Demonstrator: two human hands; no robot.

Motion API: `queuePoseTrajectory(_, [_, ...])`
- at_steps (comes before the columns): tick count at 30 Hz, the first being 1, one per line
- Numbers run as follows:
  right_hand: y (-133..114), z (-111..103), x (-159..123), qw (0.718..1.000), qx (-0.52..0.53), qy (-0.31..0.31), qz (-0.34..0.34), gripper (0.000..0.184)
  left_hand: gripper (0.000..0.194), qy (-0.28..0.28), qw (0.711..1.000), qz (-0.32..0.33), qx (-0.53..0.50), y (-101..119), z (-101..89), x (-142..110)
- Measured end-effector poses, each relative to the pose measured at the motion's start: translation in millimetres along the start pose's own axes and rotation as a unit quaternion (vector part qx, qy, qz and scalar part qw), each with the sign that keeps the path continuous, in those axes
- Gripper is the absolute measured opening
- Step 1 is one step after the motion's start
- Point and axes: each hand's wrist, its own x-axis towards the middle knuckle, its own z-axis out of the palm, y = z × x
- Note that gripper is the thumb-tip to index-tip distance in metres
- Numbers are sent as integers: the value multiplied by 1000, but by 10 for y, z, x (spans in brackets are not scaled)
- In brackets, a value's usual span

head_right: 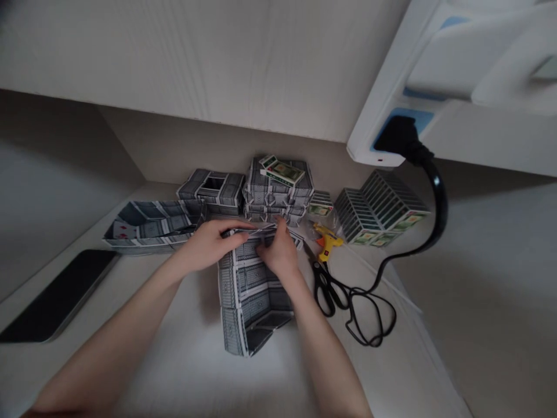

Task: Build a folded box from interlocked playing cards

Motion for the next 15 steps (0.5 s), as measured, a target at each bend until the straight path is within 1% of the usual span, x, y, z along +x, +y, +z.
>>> queuePoseTrajectory(3, [37, -56, 43, 999, 53, 5, 8, 67, 30, 0, 1000, 0, 6, 10, -16, -16])
queuePoseTrajectory(7, [86, -140, 89, 991, 117, -20, 61, 65, 31, 5, 1000, 4, 9, 44, -47, -43])
queuePoseTrajectory(9, [110, -175, 104, 986, 154, -40, 58, 62, 31, 9, 1000, 6, 9, 54, -54, -51])
queuePoseTrajectory(13, [168, -233, 127, 971, 219, -90, 25, 47, 31, 13, 1000, 16, 10, 29, -54, -41])
queuePoseTrajectory(15, [191, -251, 132, 961, 247, -120, 31, 43, 32, 6, 1000, 15, 16, -7, -61, -25])
